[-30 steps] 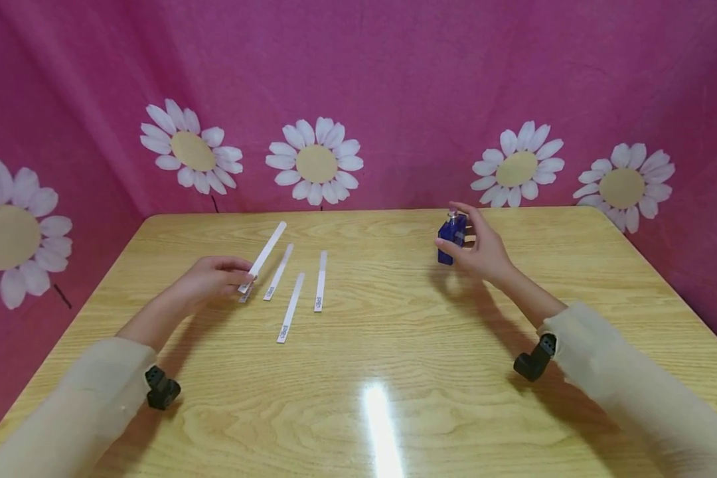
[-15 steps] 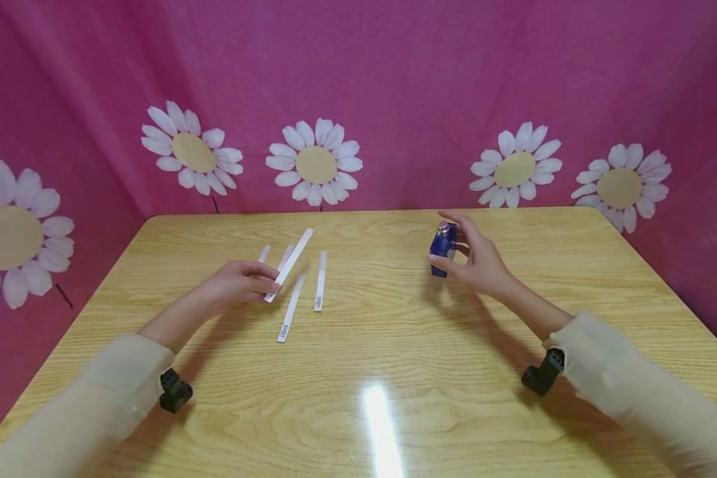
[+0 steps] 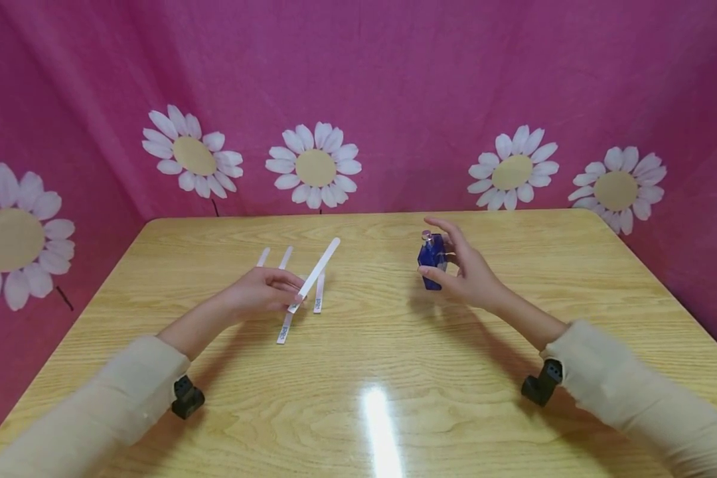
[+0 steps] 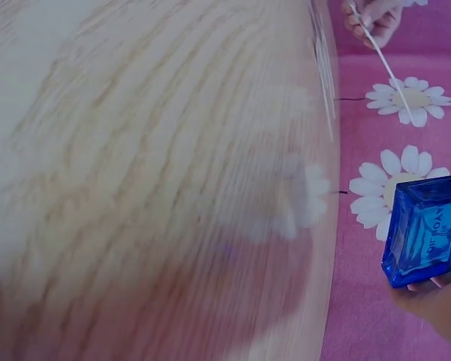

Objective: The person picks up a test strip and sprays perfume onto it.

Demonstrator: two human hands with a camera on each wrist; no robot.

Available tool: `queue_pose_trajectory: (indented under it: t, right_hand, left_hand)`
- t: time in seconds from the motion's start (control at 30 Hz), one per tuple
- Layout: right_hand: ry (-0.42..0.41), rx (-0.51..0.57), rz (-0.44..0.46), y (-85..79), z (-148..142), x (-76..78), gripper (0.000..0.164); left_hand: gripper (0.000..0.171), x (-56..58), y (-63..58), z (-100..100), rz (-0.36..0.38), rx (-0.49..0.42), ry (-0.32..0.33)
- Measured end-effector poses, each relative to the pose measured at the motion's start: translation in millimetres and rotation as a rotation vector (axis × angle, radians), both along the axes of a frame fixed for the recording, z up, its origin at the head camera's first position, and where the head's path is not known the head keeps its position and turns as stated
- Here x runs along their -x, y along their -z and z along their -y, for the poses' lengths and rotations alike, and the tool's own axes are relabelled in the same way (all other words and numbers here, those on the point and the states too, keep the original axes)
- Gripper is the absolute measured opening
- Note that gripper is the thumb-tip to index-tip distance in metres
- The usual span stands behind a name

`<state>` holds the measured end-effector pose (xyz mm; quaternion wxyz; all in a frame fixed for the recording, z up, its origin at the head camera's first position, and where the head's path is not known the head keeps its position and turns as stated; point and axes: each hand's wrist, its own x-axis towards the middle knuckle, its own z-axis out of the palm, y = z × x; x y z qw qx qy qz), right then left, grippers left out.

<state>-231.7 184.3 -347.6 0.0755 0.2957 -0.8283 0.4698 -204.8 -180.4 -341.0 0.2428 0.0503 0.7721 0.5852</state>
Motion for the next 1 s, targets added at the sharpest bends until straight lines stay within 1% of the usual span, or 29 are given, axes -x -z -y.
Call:
queue_pose_trajectory:
  t: [0.2, 0.33, 0.5, 0.63, 0.83, 1.0]
  right_hand:
    - [-0.018, -0.017, -0.067, 2.2, 6, -3.3, 0.063]
    - [-0.026, -0.018, -0.076, -0.8, 10, -5.2, 0.057]
    - [-0.021, -0.021, -0.064, -4.0, 15, -7.0, 0.055]
    - [-0.010, -0.050, -0.074, -4.1, 19, -7.0, 0.054]
    - [0.009, -0.142, -0.142, -6.8, 27, -8.3, 0.055]
    - [0.034, -0.189, -0.179, -9.9, 34, -11.8, 0.054]
  left_hand:
    - [0.037, -1.9, -1.8, -10, 0.001, 0.029, 0.008]
    - [0.036, -3.5, -4.8, -14, -0.008, 0.040, 0.016]
    - [0.037, -4.3, -8.4, -17, -0.038, 0.066, 0.037]
    - [0.037, -3.9, -10.2, -19, -0.051, 0.076, 0.042]
    - [0.035, -6.5, -13.7, -22, -0.046, 0.062, 0.045]
    - [0.035, -7.6, -12.8, -24, -0.048, 0.038, 0.059]
